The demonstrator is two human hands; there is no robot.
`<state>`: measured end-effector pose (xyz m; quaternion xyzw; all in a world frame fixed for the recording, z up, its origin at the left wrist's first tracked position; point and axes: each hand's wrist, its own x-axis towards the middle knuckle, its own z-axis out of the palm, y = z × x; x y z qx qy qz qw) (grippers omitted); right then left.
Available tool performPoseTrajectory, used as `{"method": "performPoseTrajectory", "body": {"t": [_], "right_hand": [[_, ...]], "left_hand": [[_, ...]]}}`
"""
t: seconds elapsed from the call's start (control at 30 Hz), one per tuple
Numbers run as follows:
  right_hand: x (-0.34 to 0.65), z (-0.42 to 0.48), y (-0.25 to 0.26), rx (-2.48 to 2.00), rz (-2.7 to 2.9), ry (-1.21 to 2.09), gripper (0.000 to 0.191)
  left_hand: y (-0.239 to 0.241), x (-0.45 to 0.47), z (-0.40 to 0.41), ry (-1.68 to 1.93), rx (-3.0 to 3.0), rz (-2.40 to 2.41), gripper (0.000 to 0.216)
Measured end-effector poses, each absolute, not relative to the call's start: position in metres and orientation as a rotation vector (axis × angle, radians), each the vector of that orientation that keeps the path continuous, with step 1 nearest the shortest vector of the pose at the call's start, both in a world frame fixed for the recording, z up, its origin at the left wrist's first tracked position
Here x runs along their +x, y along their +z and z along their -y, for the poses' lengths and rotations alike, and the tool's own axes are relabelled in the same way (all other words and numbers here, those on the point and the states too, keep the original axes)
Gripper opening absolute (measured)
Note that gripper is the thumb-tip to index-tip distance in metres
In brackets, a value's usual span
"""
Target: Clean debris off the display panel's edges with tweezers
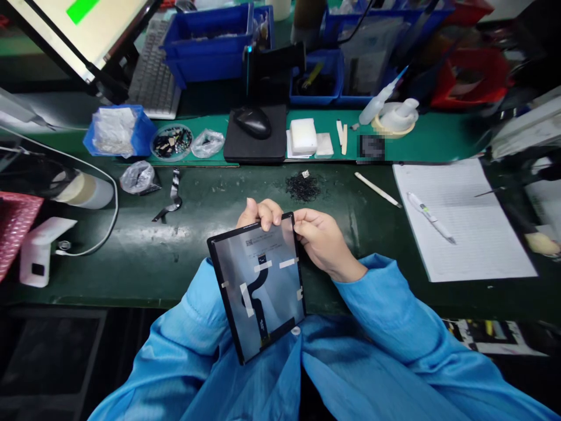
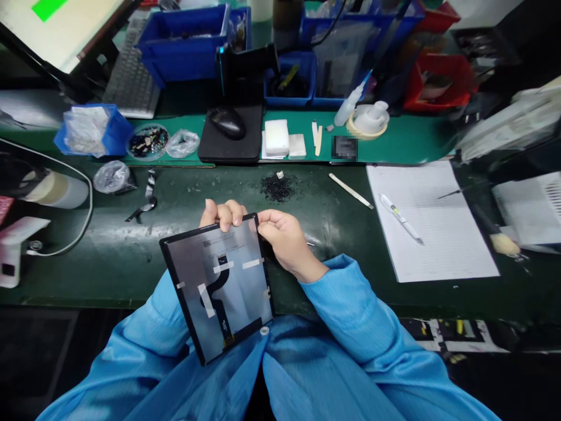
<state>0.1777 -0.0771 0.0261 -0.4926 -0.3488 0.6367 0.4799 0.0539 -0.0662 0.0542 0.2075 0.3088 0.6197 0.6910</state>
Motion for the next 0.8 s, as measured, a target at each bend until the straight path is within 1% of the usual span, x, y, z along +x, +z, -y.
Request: {"method": "performPoseTrajectory", "body": {"t": [0.37,0.47,0.6,0.8], "right_hand": [[0.1767,0.0774,0.0250,-1.210,0.859,1.518,0.012],[0.1768,0.0776,0.0255,-1.214,0.858,1.515,0.011],[0.1771,0.0784,0.0248,-1.215,0.870,1.503,0.014],[0.1753,0.0782,0.0273,-1.228,0.831,1.526,0.011]], "left_hand": [[0.0531,0.0556,0.0680,1.411,0.446,-0.626,0.071],[0.0577,0.0566,0.0682,1.394,0.419,-0.685,0.072],[0.0589,0.0576,0.0675,1.388,0.431,-0.732,0.073],[0.0520,0.0546,0.0671,1.394,0.453,-0.642,0.072]]}}
